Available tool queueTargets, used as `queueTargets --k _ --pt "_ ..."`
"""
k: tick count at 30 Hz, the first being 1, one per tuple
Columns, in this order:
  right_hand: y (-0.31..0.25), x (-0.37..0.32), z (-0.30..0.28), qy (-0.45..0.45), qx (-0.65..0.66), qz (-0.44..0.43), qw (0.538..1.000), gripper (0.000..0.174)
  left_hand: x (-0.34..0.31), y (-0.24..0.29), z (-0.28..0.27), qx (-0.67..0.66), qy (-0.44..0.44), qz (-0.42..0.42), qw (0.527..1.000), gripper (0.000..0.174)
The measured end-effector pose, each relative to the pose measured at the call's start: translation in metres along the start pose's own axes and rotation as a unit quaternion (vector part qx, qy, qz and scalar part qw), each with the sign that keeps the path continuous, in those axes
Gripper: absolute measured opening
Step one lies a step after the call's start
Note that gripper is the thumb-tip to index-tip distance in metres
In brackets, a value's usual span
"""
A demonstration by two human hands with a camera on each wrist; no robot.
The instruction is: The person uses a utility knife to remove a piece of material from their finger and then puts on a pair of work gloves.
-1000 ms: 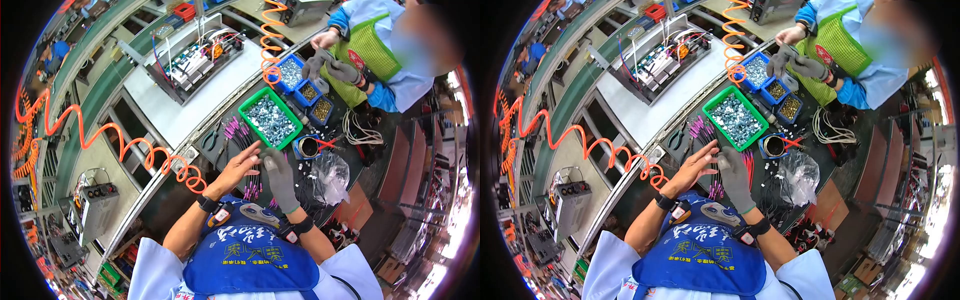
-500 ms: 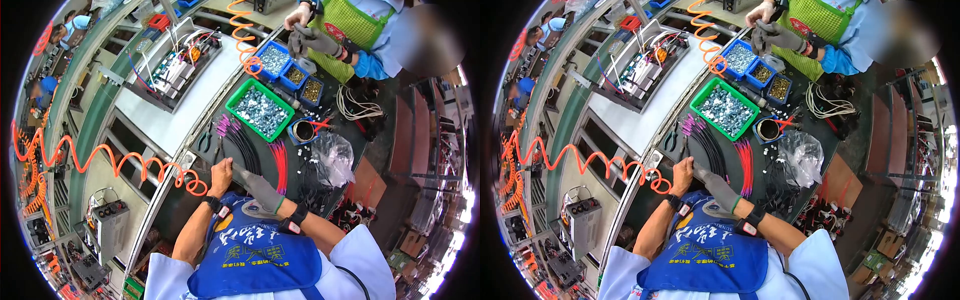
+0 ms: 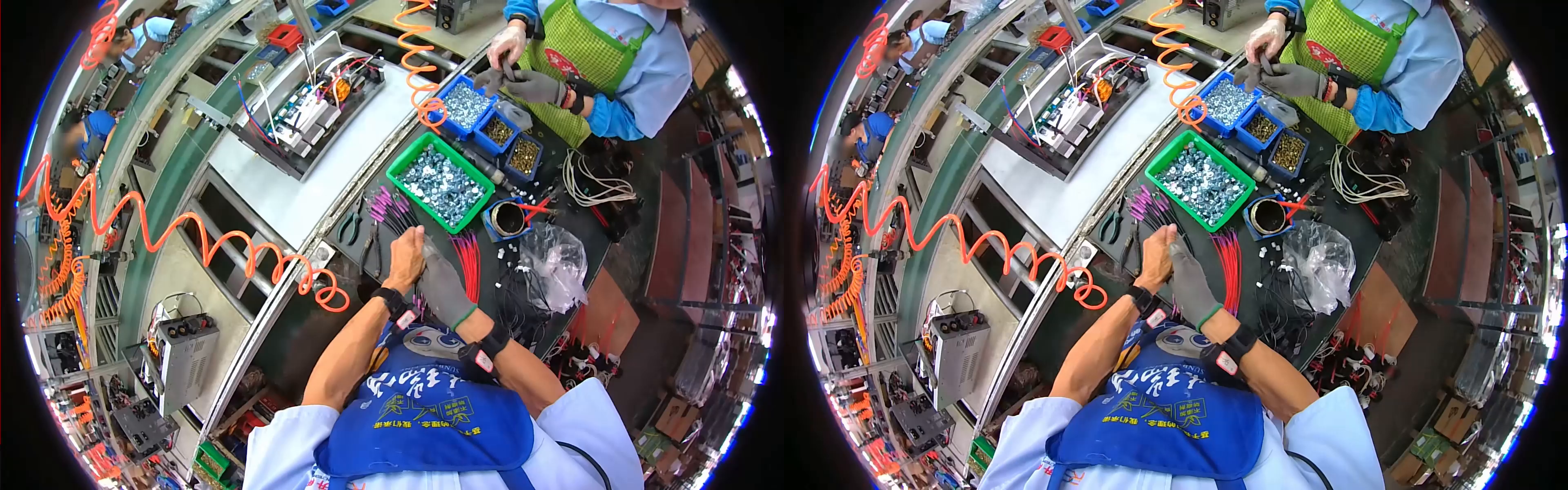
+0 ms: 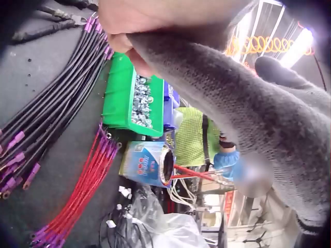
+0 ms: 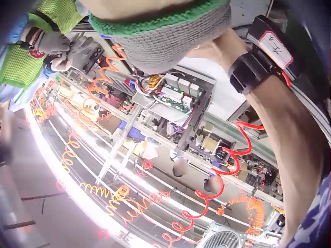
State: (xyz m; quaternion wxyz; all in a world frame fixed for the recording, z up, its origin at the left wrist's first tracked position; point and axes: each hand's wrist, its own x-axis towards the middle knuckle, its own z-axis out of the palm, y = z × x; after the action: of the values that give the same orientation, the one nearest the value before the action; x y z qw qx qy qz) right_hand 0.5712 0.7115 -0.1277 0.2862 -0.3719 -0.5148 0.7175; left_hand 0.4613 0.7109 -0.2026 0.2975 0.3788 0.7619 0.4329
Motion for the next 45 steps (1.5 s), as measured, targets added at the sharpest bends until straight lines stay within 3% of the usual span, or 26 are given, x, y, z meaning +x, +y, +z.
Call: queueTargets --k 2,5,6,8,11,12,13,15,16,17,18,19,21,24,25,27,29,34,40,45 --pt "-0.009 -0.007 -0.008 -0.017 0.056 0.044 0.997 0.06 -0.002 0.003 0.008 0.039 0.005 0.023 0.999 0.043" --pt "0.041 -0.008 -0.037 -0.115 0.21 0.131 0.962 0.064 0.012 -0.026 0.012 0.13 0.043 0.049 0.989 0.036" --pt "0.037 -0.018 -0.041 -0.112 0.268 0.147 0.946 0.064 0.017 -0.028 0.008 0.135 0.04 0.046 0.989 0.036" --pt "0.009 -0.049 -0.049 -0.105 0.246 0.181 0.946 0.06 0.021 -0.035 0.003 0.162 0.048 0.018 0.985 0.035" --pt "-0.062 -0.084 -0.086 -0.11 0.023 0.221 0.969 0.05 0.028 -0.064 -0.009 0.172 0.04 -0.017 0.984 0.037" --pt "-0.07 -0.087 -0.102 -0.123 -0.036 0.24 0.962 0.046 0.033 -0.082 -0.015 0.192 -0.066 -0.064 0.977 0.026" --pt "-0.075 -0.09 -0.112 -0.135 -0.095 0.258 0.952 0.043 0.025 -0.07 -0.018 0.224 -0.057 -0.034 0.972 0.03" --pt "-0.07 -0.085 -0.117 -0.072 -0.205 0.149 0.965 0.034 0.015 -0.038 -0.025 0.286 -0.035 0.036 0.957 0.048" --pt "-0.08 -0.079 -0.111 -0.056 -0.262 0.107 0.957 0.034 0.015 -0.025 -0.032 0.302 -0.074 0.011 0.95 0.079" --pt "-0.086 -0.075 -0.103 -0.043 -0.316 0.068 0.945 0.033 0.008 -0.01 -0.04 0.142 -0.137 0.003 0.98 0.085" --pt "-0.089 -0.068 -0.093 -0.021 -0.285 0.032 0.958 0.03 0.003 0.007 -0.049 -0.022 -0.195 -0.006 0.981 0.091" --pt "-0.099 -0.06 -0.082 -0.023 -0.278 0.037 0.96 0.03 -0.004 0.025 -0.06 -0.184 -0.245 -0.017 0.952 0.098" --pt "-0.122 -0.041 -0.059 -0.032 -0.264 0.043 0.963 0.028 -0.031 0.073 -0.074 -0.314 -0.309 0.028 0.897 0.115" --pt "-0.127 -0.022 -0.029 -0.047 -0.097 0.057 0.993 0.025 -0.056 0.108 -0.081 -0.425 -0.344 0.049 0.836 0.125" --pt "-0.128 -0.021 -0.022 -0.049 -0.037 0.08 0.995 0.024 -0.063 0.12 -0.088 -0.456 -0.33 0.0 0.826 0.128" --pt "-0.134 -0.022 -0.008 -0.054 0.082 0.126 0.987 0.022 -0.064 0.118 -0.088 -0.443 -0.284 0.054 0.849 0.13" --pt "-0.137 -0.024 0.006 -0.06 0.098 0.166 0.979 0.023 -0.069 0.121 -0.097 -0.384 -0.268 0.079 0.88 0.132" --pt "-0.135 -0.031 0.013 -0.085 0.074 0.191 0.975 0.032 -0.075 0.113 -0.095 -0.375 -0.27 0.089 0.882 0.133" --pt "-0.121 -0.035 0.012 -0.072 0.106 0.161 0.978 0.034 -0.08 0.12 -0.088 -0.459 -0.282 0.055 0.84 0.133" --pt "-0.12 -0.038 0.009 -0.07 0.111 0.167 0.977 0.038 -0.08 0.123 -0.085 -0.468 -0.279 0.067 0.836 0.134"
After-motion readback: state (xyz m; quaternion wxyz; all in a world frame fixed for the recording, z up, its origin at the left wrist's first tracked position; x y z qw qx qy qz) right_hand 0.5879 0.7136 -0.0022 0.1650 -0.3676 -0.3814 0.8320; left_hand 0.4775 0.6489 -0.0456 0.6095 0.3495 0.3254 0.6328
